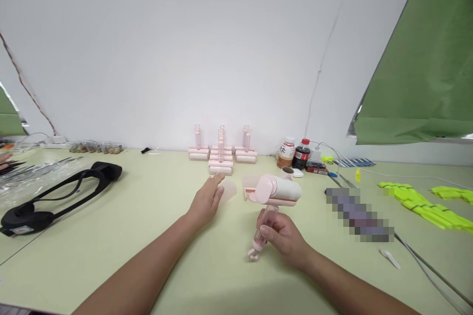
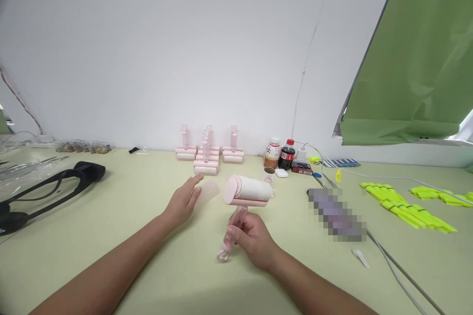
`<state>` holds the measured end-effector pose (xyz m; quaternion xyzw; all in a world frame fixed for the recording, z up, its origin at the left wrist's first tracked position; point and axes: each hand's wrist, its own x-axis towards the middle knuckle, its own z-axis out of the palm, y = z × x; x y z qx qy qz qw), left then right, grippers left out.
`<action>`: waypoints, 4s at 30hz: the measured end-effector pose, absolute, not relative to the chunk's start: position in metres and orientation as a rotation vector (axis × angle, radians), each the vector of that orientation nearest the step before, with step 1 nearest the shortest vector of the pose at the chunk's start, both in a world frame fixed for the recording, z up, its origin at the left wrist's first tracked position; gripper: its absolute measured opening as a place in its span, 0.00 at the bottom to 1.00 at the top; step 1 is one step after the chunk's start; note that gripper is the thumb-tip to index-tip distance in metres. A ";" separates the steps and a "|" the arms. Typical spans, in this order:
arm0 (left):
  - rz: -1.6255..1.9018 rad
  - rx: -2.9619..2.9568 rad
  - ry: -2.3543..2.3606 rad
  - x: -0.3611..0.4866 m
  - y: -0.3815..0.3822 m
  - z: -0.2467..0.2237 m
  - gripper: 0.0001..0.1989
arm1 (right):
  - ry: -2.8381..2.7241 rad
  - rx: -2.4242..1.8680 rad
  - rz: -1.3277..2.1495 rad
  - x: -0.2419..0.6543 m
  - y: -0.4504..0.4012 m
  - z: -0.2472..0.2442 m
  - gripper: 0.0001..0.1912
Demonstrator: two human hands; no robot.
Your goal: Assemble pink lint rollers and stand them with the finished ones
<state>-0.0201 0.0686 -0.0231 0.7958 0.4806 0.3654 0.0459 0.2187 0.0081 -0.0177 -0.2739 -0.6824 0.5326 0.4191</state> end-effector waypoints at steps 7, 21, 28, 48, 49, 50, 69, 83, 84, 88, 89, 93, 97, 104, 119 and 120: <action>0.675 2.297 1.877 -0.019 0.070 -0.028 0.28 | -1.705 -0.727 1.328 0.221 0.010 -0.021 0.20; 1.473 1.232 0.893 -0.013 0.053 -0.003 0.23 | -2.099 -0.944 0.962 0.229 0.011 -0.013 0.13; 1.422 1.405 0.865 -0.011 0.047 -0.003 0.26 | -2.185 -1.115 0.986 0.227 0.011 -0.012 0.19; 1.316 1.657 0.862 -0.016 0.050 -0.006 0.26 | -2.052 -1.124 1.151 0.226 0.013 -0.023 0.23; 1.289 1.653 0.851 -0.015 0.049 -0.006 0.26 | -2.044 -1.132 1.154 0.225 0.013 -0.023 0.24; 1.260 1.650 0.835 -0.014 0.048 -0.005 0.27 | -2.037 -1.139 1.157 0.225 0.013 -0.023 0.24; 1.018 1.997 0.950 -0.013 0.038 0.000 0.32 | -1.889 -1.169 1.284 0.220 0.010 -0.021 0.23; 1.335 2.504 1.243 -0.002 0.035 -0.006 0.32 | -1.637 -1.025 1.569 0.221 0.010 -0.012 0.27; 1.384 2.487 1.286 -0.003 0.037 -0.006 0.32 | -1.632 -1.039 1.545 0.223 0.011 -0.011 0.26; 1.507 2.359 1.459 -0.009 0.043 -0.006 0.32 | -1.698 -1.157 1.343 0.227 0.016 -0.010 0.25; 1.513 2.320 1.487 -0.011 0.045 -0.006 0.32 | -1.717 -1.173 1.309 0.227 0.016 -0.011 0.27; 1.509 2.241 1.498 -0.014 0.047 -0.007 0.32 | -1.709 -1.161 1.323 0.225 0.013 -0.012 0.30; 1.471 2.237 1.470 -0.016 0.049 -0.008 0.33 | -1.679 -1.115 1.436 0.223 0.011 -0.012 0.31; 1.253 2.168 1.475 -0.015 0.050 -0.011 0.26 | -1.744 -0.975 1.459 0.225 0.013 -0.015 0.30; 1.552 1.044 1.745 -0.077 0.095 0.021 0.15 | -1.798 -0.855 1.445 0.222 0.010 -0.015 0.23; 1.547 0.994 1.770 -0.087 0.103 0.024 0.14 | -1.800 -0.863 1.446 0.222 0.011 -0.016 0.23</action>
